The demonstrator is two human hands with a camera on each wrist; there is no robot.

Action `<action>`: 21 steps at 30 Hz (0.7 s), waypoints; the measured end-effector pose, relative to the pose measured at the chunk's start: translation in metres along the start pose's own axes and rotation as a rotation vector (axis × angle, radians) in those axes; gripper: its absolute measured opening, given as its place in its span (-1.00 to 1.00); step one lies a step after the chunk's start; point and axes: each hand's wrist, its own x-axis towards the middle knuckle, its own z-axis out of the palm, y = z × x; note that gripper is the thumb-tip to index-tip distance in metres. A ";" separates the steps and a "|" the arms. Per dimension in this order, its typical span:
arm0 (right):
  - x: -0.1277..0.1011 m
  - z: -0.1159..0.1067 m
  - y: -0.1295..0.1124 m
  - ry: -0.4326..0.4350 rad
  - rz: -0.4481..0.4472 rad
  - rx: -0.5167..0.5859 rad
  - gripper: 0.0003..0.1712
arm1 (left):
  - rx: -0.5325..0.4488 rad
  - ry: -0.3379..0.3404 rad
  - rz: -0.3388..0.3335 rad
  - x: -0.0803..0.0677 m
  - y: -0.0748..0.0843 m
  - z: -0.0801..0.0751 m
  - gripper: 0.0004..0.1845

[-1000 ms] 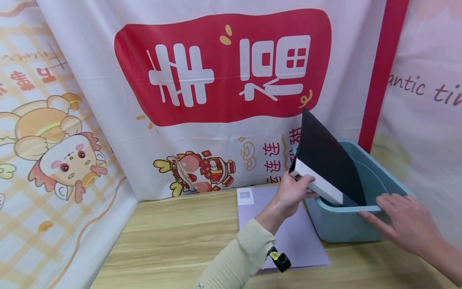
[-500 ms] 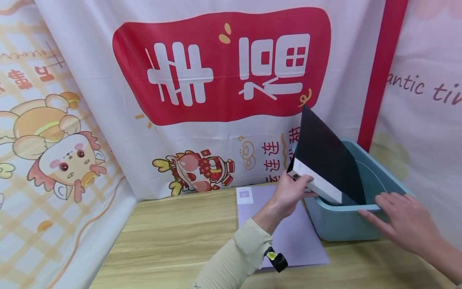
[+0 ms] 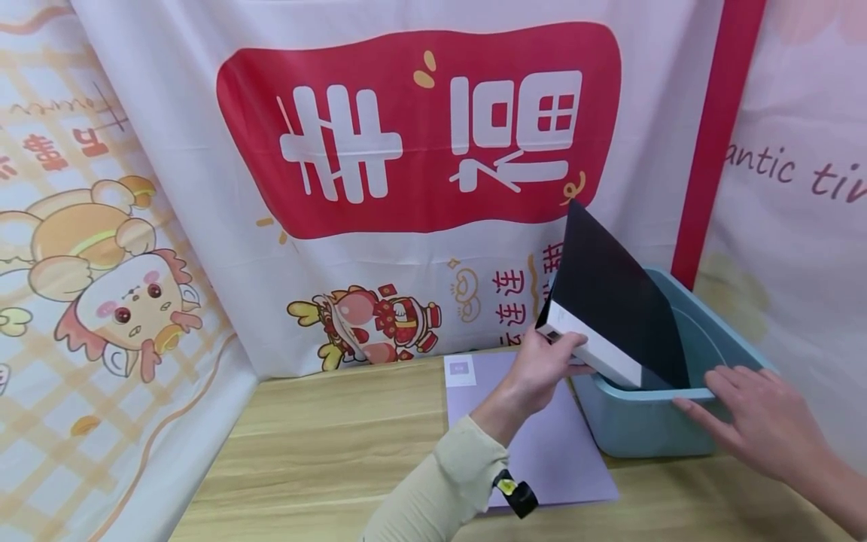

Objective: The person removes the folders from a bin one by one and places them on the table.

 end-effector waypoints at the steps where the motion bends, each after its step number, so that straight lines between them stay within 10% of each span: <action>1: 0.000 0.000 0.000 0.002 0.000 0.002 -0.47 | -0.007 0.004 0.004 0.000 0.000 0.000 -0.59; 21: -0.001 0.001 -0.001 -0.003 0.010 0.007 -0.48 | -0.122 0.105 0.009 0.003 0.001 -0.017 -0.65</action>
